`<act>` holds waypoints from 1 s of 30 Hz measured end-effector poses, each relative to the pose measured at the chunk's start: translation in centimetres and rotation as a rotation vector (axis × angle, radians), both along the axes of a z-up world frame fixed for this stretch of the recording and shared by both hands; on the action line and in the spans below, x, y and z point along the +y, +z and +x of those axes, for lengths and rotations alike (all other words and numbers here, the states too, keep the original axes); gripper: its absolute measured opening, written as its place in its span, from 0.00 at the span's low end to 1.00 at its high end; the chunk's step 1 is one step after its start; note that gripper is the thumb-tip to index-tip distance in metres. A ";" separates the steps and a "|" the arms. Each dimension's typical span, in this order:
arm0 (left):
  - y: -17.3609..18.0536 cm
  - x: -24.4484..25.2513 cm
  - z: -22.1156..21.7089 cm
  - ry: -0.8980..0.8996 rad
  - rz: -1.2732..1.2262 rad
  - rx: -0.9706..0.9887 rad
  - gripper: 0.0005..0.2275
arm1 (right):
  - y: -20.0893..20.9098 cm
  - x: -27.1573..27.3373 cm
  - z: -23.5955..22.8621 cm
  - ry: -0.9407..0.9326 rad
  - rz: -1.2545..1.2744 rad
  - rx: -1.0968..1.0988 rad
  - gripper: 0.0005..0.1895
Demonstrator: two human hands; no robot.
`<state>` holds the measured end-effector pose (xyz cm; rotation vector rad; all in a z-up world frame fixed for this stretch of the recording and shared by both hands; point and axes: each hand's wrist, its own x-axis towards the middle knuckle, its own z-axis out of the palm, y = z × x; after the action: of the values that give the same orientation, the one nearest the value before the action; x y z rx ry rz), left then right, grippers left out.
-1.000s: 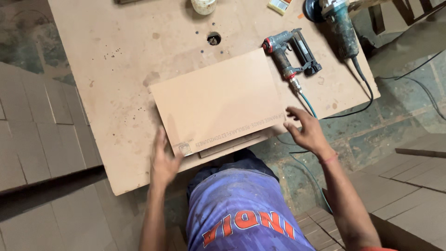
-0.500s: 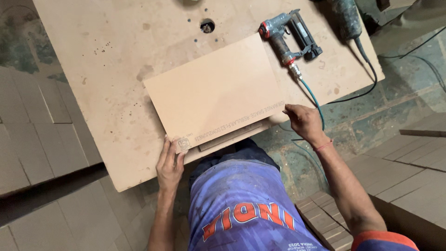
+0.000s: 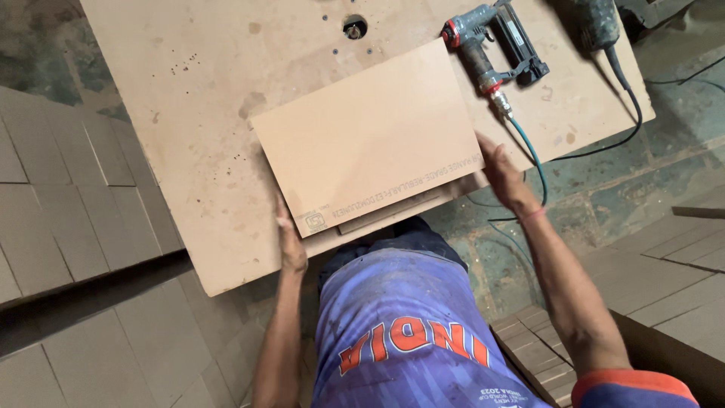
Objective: The person applies glue to the edges of a wooden box frame using a small stick, then places a flat wooden panel on top. They use a pneumatic nail gun to fasten the panel to the frame, securing the box structure. The process is repeated for a second box.
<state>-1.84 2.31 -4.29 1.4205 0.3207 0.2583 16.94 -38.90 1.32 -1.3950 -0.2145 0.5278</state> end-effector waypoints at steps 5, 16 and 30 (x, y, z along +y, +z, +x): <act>0.8 -2.0 0.9 0.058 -0.335 -0.075 0.31 | -0.2 2.1 -0.8 -0.056 0.047 0.113 0.51; 4.1 -1.6 2.1 0.078 -0.237 0.066 0.29 | 1.1 2.4 -0.7 -0.076 0.056 0.160 0.49; 9.6 -1.5 -1.0 -0.001 0.863 -0.081 0.30 | 5.0 -1.4 -2.1 -0.087 -0.760 -0.671 0.19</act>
<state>-2.83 0.84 5.30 2.2498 0.1367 0.4861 14.80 -40.33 6.33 -2.2912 -0.5238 0.0282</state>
